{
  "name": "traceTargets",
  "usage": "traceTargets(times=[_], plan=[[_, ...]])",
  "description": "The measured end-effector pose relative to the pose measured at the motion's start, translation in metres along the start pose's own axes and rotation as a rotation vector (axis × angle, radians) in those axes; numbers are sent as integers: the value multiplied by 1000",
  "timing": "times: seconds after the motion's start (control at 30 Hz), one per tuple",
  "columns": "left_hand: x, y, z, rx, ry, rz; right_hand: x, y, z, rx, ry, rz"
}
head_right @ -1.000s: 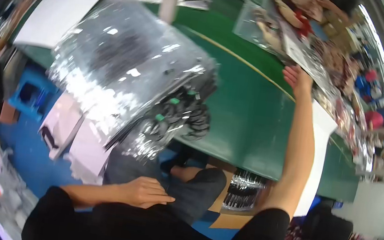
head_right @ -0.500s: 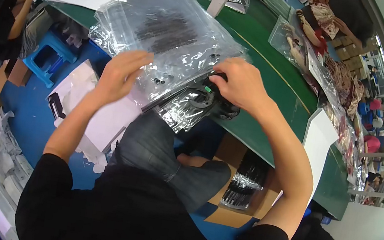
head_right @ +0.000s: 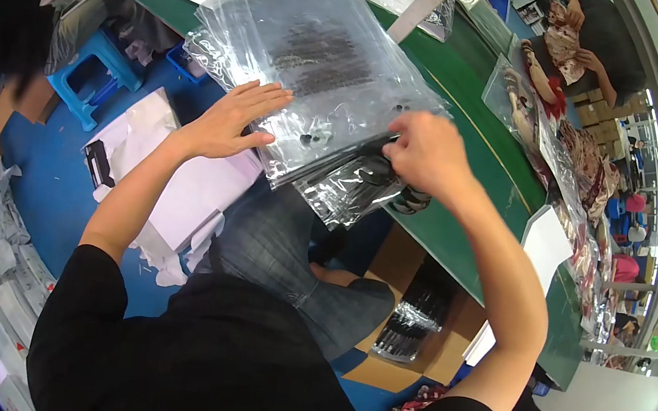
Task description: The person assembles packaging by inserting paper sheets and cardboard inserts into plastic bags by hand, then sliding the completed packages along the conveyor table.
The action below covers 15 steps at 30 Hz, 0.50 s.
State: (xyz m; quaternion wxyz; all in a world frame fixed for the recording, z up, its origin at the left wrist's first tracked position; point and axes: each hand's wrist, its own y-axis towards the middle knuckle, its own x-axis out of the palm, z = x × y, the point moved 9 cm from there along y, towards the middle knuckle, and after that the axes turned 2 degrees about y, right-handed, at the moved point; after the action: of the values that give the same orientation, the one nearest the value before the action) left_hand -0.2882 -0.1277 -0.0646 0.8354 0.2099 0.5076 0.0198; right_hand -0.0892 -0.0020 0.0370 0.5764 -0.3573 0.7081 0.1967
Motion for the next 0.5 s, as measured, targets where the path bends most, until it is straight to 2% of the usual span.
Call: traceTargets(times=[0.07, 0.13, 0.2, 0.27, 0.33, 0.4, 0.43, 0.47, 0.5], plan=[[-1, -1, -3, 40, -97, -49, -25, 12, -12, -104, -56, 55], [-5, -2, -4, 84, -125, -89, -43, 24, -27, -74, 79, 57], [-14, -5, -10, 72, -203, -65, -60, 33, -46, 35, 391, -18], [-15, -5, -11, 91, -219, -74, -77, 46, -74, -38, 503, -51], [-21, -8, -24, -20, -220, 52, -89, 68, -98, -59, 518, -19], [-26, -5, -36, -57, -208, 96, -110, 79, -134, -261, 651, 91], [-42, -3, -43, -46, -112, 231, -117, 80, -142, -258, 663, 114], [-60, -2, -48, -34, -20, 372, -130, 76, -158, -390, 715, 151], [-68, 4, -50, -19, -15, 366, -146, 67, -169, -522, 761, 186]])
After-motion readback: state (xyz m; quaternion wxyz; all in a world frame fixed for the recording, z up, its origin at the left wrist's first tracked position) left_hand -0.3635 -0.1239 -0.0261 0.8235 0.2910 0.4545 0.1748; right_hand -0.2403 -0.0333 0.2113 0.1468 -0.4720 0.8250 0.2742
